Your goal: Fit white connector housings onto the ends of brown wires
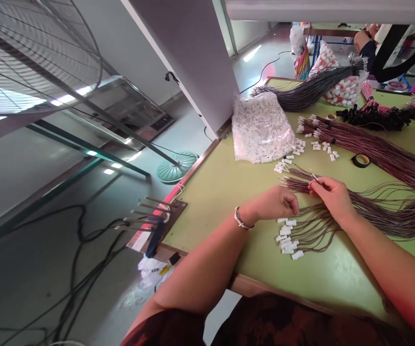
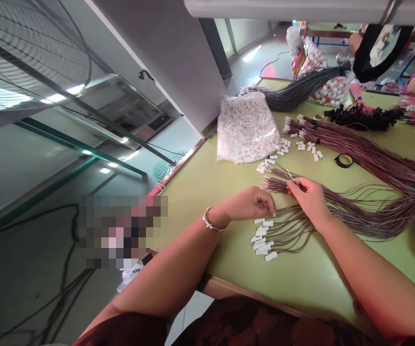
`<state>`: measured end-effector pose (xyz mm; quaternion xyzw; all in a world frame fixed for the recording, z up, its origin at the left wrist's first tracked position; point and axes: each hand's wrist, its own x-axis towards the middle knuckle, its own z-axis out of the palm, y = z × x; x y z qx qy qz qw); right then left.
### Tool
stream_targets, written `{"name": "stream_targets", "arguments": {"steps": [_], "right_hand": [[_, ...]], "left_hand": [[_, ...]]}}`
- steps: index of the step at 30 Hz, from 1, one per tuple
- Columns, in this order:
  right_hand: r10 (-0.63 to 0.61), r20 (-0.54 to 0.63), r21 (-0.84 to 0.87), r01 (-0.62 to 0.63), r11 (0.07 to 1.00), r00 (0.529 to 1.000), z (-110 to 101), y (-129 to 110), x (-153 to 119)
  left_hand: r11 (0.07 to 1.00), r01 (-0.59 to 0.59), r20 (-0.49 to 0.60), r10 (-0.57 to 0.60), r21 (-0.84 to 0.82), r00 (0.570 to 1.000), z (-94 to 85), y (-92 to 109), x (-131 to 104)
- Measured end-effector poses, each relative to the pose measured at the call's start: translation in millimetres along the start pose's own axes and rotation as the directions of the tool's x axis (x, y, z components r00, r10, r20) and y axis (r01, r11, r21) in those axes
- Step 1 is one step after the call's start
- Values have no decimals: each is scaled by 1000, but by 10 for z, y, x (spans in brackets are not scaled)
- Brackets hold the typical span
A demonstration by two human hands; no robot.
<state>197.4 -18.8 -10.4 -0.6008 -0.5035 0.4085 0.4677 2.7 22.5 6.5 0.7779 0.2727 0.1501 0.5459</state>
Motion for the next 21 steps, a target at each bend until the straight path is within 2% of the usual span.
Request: {"name": "stream_targets", "arguments": {"steps": [1, 2, 3, 4, 5, 6, 7, 11, 17, 19, 21], "right_hand": [[51, 12, 69, -51, 996, 999, 3, -6, 0], [93, 28, 124, -95, 988, 995, 11, -15, -2], [122, 41, 160, -127, 979, 992, 22, -26, -5], [137, 46, 181, -143, 973, 989, 34, -39, -8], [141, 46, 193, -148, 970, 989, 46, -50, -12], [141, 45, 201, -148, 968, 989, 57, -60, -15], [143, 44, 205, -149, 967, 989, 65, -65, -17], [148, 38, 198, -153, 968, 988, 80, -38, -10], [71, -7, 90, -70, 993, 997, 92, 16, 12], [48, -19, 53, -47, 997, 999, 100, 3, 10], [44, -20, 39, -43, 998, 999, 107, -13, 6]], "left_hand": [[999, -29, 71, 28, 16, 997, -62, 11, -22], [998, -50, 62, 47, 33, 997, -124, 7, -32], [997, -51, -39, 53, 62, 998, -183, -14, -29], [994, -31, -200, 51, 104, 978, -238, -53, -11], [988, 23, -415, 44, 154, 909, -284, -108, 19], [975, 82, -591, 58, 207, 804, -321, -174, 60], [956, 122, -658, 90, 268, 748, -347, -246, 108], [886, 166, -584, 135, 432, 800, -352, -463, 284], [794, 185, -509, 175, 579, 843, -306, -457, 290], [788, 207, -520, 161, 579, 839, -325, -439, 250], [818, 235, -575, 136, 525, 807, -352, -412, 198]]}}
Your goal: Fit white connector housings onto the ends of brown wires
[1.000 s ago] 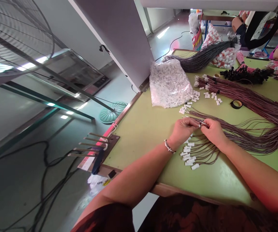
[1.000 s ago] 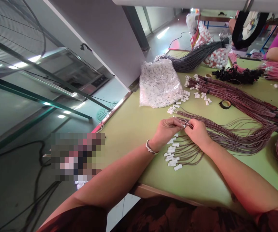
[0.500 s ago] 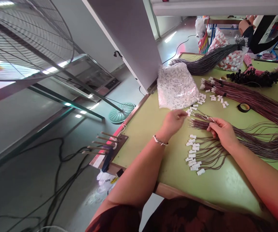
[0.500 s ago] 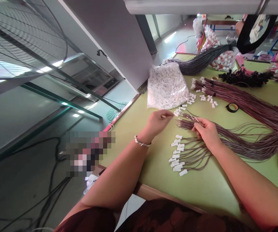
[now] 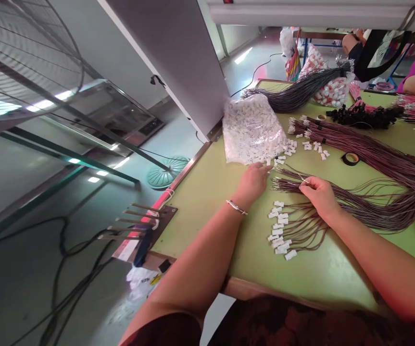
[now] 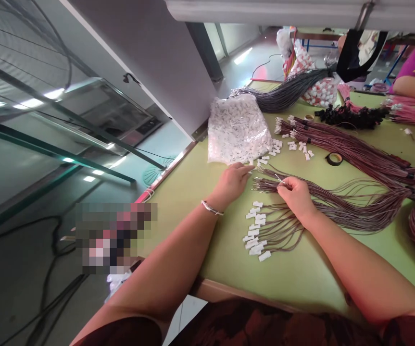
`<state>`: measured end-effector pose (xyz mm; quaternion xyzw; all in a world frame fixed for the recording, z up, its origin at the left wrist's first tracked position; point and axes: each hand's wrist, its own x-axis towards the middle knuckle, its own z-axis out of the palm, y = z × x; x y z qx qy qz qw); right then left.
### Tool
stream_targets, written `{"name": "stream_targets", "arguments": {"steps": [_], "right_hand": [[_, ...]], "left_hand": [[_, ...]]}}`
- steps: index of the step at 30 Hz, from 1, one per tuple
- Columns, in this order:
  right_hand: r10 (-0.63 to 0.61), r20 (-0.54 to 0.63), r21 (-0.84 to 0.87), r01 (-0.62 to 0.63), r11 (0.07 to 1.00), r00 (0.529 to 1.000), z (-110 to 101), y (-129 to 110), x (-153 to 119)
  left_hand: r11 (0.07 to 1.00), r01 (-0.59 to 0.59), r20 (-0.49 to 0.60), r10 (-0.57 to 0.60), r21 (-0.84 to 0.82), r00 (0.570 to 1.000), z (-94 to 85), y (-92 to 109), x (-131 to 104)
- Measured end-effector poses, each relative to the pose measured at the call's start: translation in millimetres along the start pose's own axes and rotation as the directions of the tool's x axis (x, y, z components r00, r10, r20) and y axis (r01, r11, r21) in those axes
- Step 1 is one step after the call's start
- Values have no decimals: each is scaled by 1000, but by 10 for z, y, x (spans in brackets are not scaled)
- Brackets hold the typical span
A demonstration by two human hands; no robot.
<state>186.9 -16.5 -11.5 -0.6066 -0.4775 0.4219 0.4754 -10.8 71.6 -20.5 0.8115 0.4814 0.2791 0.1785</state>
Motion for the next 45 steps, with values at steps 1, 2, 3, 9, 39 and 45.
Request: {"name": "stream_targets", "arguments": {"steps": [1, 2, 3, 9, 39, 45], "right_hand": [[1, 1, -2, -1, 1000, 1000, 2, -6, -2], [-1, 1, -2, 1, 1000, 1000, 2, -10, -4], [-6, 1, 1, 6, 1000, 1000, 2, -12, -5], [-29, 12, 2, 29, 1000, 1000, -2, -27, -34], [-59, 41, -115, 63, 991, 997, 12, -60, -104], [-53, 79, -114, 62, 991, 995, 4, -31, -88]], "left_hand": [[998, 40, -28, -42, -51, 999, -36, 7, -16], [988, 86, -47, -93, -129, 995, -73, 24, -36], [963, 136, -47, -151, -234, 987, -108, 53, -61], [276, 472, 387, -309, -838, 869, -136, 385, -204], [264, 387, 316, -274, -883, 908, 111, 557, -291], [119, 435, 377, -333, -892, 864, 166, 560, -295]]}}
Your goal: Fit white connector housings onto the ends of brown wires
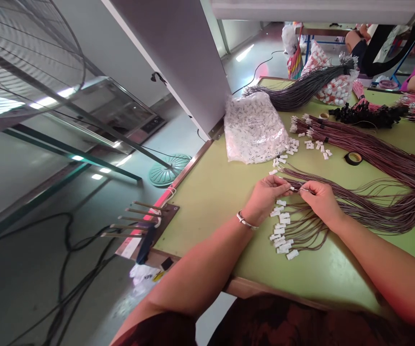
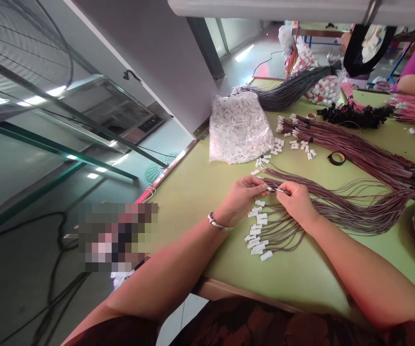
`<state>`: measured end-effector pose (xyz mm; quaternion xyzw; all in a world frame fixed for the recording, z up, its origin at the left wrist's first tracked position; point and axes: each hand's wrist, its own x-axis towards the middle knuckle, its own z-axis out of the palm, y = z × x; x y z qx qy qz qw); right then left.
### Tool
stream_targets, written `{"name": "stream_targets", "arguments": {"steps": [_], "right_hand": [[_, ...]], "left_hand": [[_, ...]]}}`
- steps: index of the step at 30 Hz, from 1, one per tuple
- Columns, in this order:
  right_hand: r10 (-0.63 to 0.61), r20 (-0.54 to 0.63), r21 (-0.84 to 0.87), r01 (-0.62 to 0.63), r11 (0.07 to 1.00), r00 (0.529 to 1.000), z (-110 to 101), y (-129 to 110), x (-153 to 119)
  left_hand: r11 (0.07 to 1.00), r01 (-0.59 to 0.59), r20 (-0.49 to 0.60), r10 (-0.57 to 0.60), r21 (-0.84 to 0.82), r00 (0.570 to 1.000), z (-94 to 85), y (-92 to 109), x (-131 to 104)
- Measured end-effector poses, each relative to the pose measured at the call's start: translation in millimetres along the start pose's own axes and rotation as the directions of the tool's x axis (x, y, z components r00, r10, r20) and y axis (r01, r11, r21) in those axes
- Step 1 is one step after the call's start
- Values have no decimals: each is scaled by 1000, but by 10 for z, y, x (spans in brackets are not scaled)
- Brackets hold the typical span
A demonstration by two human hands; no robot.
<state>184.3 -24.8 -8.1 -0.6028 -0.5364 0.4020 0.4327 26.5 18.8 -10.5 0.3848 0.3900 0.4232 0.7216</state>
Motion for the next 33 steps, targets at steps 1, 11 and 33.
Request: {"name": "stream_targets", "arguments": {"steps": [1, 11, 33], "right_hand": [[19, 2, 16, -19, 1000, 1000, -1, 0, 8], [-20, 32, 20, 19, 1000, 999, -7, 13, 24], [-10, 100, -55, 15, 998, 995, -47, -63, 51]], "left_hand": [[1000, -7, 1, 7, 1, 1000, -1, 5, -1], [955, -152, 68, 139, 255, 988, 32, -41, 20], [894, -108, 72, 85, 435, 994, 20, 32, 10]]}}
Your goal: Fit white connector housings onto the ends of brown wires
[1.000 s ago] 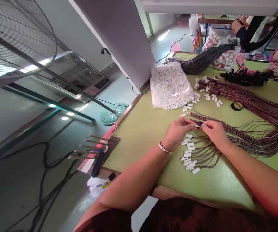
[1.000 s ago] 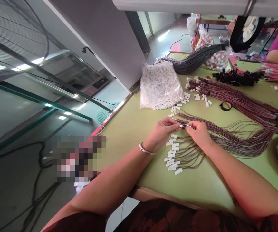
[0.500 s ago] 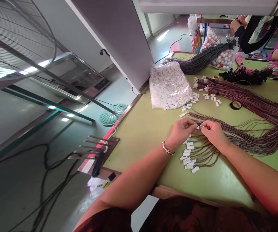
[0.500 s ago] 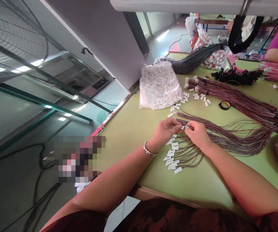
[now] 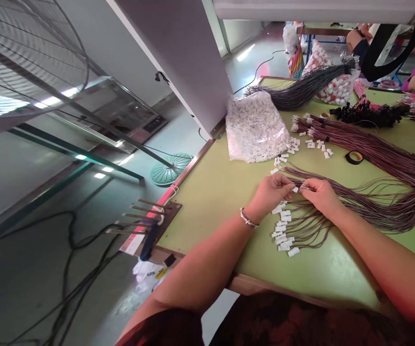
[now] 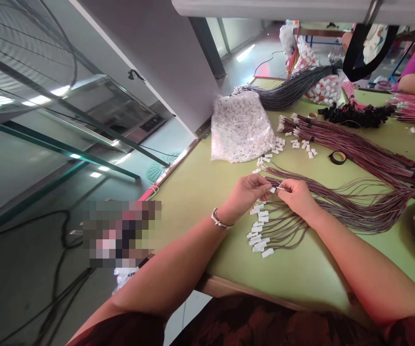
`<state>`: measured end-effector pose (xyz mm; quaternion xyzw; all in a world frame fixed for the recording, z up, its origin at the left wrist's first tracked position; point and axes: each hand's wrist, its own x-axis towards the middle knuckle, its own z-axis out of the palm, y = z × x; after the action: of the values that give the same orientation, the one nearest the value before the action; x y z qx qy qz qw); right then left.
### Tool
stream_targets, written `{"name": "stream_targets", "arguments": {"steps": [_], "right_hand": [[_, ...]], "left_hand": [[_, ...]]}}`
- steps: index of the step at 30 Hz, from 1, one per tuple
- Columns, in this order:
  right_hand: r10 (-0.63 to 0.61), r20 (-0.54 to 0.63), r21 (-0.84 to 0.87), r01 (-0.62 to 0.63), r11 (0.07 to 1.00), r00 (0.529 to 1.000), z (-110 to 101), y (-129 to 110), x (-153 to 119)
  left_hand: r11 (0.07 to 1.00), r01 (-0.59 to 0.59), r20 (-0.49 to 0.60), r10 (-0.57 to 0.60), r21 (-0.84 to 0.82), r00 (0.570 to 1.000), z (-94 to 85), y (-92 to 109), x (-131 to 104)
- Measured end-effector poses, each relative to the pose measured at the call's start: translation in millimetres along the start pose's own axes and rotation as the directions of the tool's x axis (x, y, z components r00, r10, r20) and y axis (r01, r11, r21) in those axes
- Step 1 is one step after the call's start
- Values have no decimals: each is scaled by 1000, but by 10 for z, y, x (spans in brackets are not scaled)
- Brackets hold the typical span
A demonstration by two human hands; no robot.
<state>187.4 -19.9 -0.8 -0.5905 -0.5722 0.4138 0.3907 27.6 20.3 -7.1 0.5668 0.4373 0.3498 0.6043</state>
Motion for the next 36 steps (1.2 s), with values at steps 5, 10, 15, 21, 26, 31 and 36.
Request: {"name": "stream_targets", "arguments": {"steps": [5, 10, 15, 21, 26, 31, 36], "right_hand": [[33, -5, 47, -33, 998, 999, -25, 37, -15], [120, -65, 286, -96, 953, 991, -31, 133, -2], [138, -55, 338, -111, 935, 989, 19, 129, 4], [93, -87, 195, -74, 978, 992, 48, 80, -23], [68, -116, 152, -50, 987, 991, 45, 72, -22], [34, -105, 125, -21, 992, 994, 26, 38, -22], [69, -87, 133, -57, 989, 994, 14, 3, -40]], "left_hand": [[982, 34, 260, -82, 186, 962, -214, 125, -49], [922, -160, 695, -143, 353, 705, -396, 285, -124], [838, -196, -19, 239, 508, 971, -453, 120, 125], [600, -213, 2, 332, 772, 943, -359, -120, 401], [688, -145, -85, 289, 711, 954, -524, -69, 325], [901, -77, -209, 181, 428, 961, -586, 60, 185], [951, 134, -8, -142, -279, 990, -308, 104, 49]]}}
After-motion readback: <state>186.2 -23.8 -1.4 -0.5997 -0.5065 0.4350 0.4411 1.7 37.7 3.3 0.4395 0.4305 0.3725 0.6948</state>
